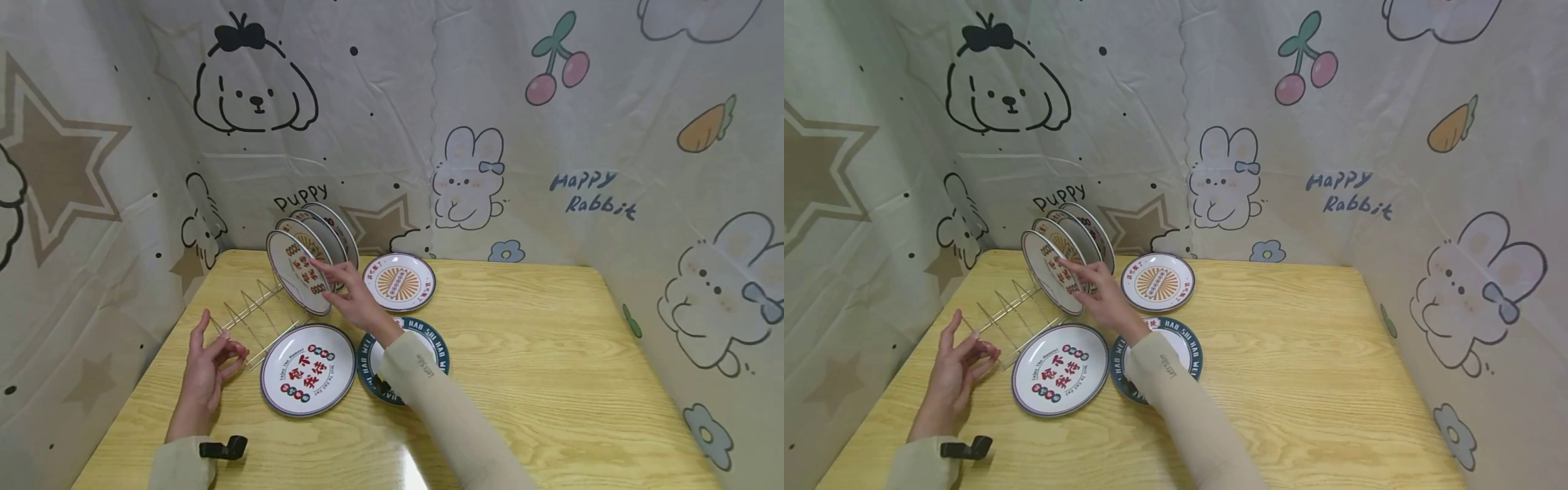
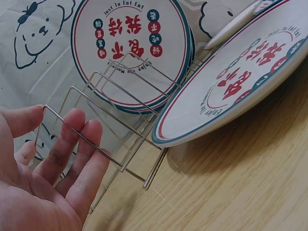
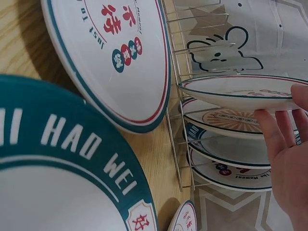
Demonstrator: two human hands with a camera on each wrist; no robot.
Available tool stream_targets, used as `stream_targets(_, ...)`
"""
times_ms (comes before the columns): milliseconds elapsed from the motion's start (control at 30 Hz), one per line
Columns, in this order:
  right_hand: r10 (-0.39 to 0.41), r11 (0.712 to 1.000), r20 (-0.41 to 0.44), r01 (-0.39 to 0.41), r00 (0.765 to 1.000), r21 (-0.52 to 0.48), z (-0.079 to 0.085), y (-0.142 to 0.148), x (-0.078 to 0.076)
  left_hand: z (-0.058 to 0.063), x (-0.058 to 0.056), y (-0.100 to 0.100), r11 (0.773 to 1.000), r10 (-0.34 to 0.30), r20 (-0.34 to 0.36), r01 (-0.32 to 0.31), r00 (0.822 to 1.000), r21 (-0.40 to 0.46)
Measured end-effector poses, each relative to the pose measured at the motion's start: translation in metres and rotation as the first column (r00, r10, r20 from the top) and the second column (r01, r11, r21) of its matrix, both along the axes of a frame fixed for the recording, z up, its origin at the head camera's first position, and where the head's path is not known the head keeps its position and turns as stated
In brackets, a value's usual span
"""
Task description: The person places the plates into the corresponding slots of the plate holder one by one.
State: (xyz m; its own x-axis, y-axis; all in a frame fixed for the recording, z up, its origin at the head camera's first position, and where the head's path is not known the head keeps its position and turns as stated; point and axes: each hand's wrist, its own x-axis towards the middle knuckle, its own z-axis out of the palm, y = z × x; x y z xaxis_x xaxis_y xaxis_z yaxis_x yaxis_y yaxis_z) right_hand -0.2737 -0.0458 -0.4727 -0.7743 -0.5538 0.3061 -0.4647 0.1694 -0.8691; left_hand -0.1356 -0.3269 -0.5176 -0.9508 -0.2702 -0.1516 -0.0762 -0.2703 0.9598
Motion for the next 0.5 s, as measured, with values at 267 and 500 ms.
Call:
stream_targets(267,-0.059,0.998,-0.04,0.06,0.997,0.01,-0.003,-0.007,0.002,0.0,0.0,-0.001,1.0,0.005,0.023,-0.004,1.0,-0.012)
stream_targets(500,-0.118,0.993,-0.123,0.116,0.985,-0.025,-0.011,-0.012,0.003,0.0,0.002,-0.002,1.0,0.006,0.027,-0.005,1.0,-0.008)
